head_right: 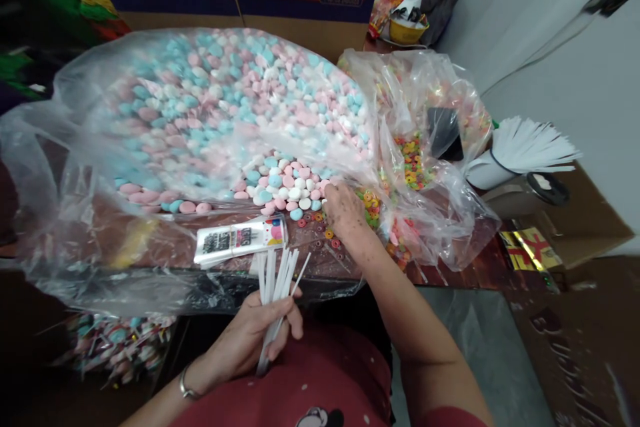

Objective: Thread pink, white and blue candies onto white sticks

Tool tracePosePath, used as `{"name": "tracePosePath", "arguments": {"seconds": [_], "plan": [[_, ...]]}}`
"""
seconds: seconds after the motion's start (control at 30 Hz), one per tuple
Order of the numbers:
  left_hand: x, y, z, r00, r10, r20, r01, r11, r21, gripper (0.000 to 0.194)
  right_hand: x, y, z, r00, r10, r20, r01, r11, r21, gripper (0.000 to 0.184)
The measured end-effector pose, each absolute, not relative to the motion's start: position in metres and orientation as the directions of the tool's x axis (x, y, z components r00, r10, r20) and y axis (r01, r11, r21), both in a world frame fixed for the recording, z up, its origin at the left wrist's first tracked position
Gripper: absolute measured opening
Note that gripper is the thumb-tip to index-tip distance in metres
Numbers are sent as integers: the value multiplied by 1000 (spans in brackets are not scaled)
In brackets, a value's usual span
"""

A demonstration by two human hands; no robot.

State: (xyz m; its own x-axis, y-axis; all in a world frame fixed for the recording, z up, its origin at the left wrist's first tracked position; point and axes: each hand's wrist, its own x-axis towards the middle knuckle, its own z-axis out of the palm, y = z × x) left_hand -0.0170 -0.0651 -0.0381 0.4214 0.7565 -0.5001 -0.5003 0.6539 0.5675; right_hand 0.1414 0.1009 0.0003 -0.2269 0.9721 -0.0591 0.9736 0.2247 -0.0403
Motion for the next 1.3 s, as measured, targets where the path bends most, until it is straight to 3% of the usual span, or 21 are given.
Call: {"name": "tracePosePath", "arguments": {"seconds": [0.13, 0.3, 0.47, 0.67, 0.87, 1.1, 1.17, 1.2, 1.27, 1.3], "plan": [[-20, -61, -33, 298, 805, -513, -522, 587, 619, 31, 139, 98, -12, -252, 958, 139, 962, 264, -75, 15], [-25, -52, -27, 111, 855, -507, -536, 481, 694, 24, 129, 91, -33, -404, 886, 228, 904, 424, -45, 16], [-27, -48, -28, 41, 868, -494, -510, 444, 737, 23, 132, 90, -37, -486, 852, 197, 864, 502, -40, 18], [-28, -46, -26, 32, 868, -496, -506, 442, 741, 24, 130, 96, -28, -354, 924, 144, 924, 370, -99, 21], [-28, -45, -25, 26, 867, -497, -501, 442, 744, 24, 126, 94, -22, -419, 905, 80, 901, 425, -87, 25], [-27, -43, -24, 14, 883, -470, -420, 432, 798, 25, 120, 98, -22, -372, 926, 63, 925, 375, -56, 32], [-29, -43, -26, 9, 896, -445, -354, 419, 836, 26, 124, 97, -20, -309, 945, 109, 932, 324, -165, 25], [-31, -42, -26, 8, 903, -430, -312, 411, 857, 29, 127, 96, -19, -258, 956, 143, 916, 288, -278, 20], [-33, -41, -26, 7, 915, -403, -223, 394, 892, 35, 136, 91, -19, -137, 978, 157, 763, 205, -613, 10], [-34, -40, -26, 5, 919, -394, -181, 389, 903, 37, 140, 88, -19, -97, 988, 120, 608, 154, -779, 10]]}}
